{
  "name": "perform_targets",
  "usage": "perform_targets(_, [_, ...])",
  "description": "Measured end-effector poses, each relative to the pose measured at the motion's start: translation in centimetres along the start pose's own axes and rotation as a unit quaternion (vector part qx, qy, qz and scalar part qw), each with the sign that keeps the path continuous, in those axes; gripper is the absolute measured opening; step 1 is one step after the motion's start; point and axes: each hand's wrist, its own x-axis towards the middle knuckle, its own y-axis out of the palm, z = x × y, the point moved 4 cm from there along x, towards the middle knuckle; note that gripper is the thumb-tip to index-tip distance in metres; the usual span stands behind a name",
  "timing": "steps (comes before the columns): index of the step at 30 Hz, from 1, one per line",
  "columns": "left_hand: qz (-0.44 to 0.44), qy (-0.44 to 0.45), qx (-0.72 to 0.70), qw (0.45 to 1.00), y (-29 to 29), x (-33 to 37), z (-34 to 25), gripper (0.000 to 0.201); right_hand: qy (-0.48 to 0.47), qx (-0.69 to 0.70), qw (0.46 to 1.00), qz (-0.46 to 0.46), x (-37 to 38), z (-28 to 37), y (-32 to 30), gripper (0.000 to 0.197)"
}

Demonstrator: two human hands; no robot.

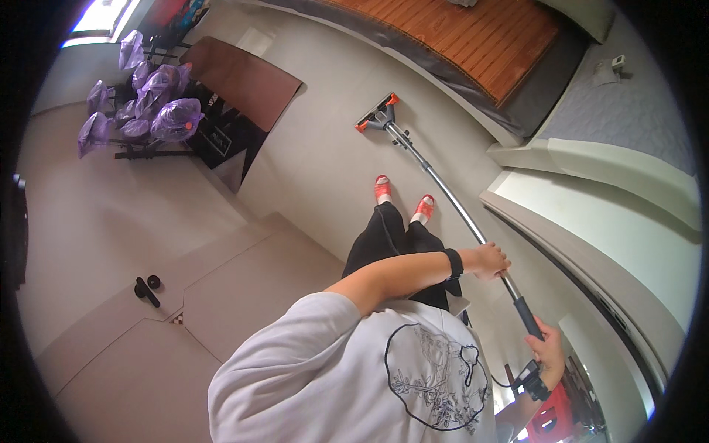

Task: The person mops the floor across different rooms, including a bedroom with electronic drums. They then carry the mop to a small utility sink and rinse the cleaning head under a faucet by hand.

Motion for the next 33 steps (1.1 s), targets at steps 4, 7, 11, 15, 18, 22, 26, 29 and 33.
perform_targets(4, [-0.064, -0.057, -0.038, 0.996, -2.3, -0.6, 1.0, 0.018, -0.002, -0.019, 1.000, 0.010, 1.0, 2.2, -0.7, 0.056])
perform_targets(7, [-0.088, -0.084, -0.060, 0.991, -4.9, -2.2, 2.6, 0.016, -0.055, -0.027, 0.997, 0.044, 3.6, 4.0, -0.1, 0.054])
perform_targets(11, [-0.114, -0.170, -0.073, 0.976, -7.3, -7.4, 8.9, 0.020, -0.056, -0.113, 0.987, 0.097, 7.6, 11.1, 4.8, 0.055])
perform_targets(15, [-0.201, -0.221, -0.066, 0.952, -10.0, -13.6, 15.2, 0.018, -0.092, -0.167, 0.972, 0.136, 11.0, 17.3, 11.0, 0.051])
perform_targets(18, [-0.222, -0.251, -0.084, 0.939, -12.0, -19.1, 18.7, 0.024, -0.124, -0.188, 0.961, 0.160, 13.2, 20.6, 16.1, 0.051])
perform_targets(22, [-0.245, -0.274, -0.066, 0.928, -14.3, -25.3, 21.6, 0.029, -0.132, -0.140, 0.960, 0.205, 14.7, 23.6, 21.3, 0.048])
perform_targets(26, [-0.251, -0.271, -0.043, 0.928, -14.4, -27.5, 21.9, 0.029, -0.111, -0.128, 0.960, 0.222, 13.7, 25.2, 23.3, 0.043])
perform_targets(29, [-0.298, -0.295, -0.023, 0.907, -13.2, -28.2, 21.1, 0.031, -0.120, -0.122, 0.963, 0.209, 12.6, 24.3, 24.4, 0.034])
perform_targets(33, [-0.300, -0.373, -0.035, 0.877, -10.9, -28.5, 19.4, 0.035, -0.135, -0.115, 0.960, 0.214, 12.2, 21.4, 25.1, 0.033])
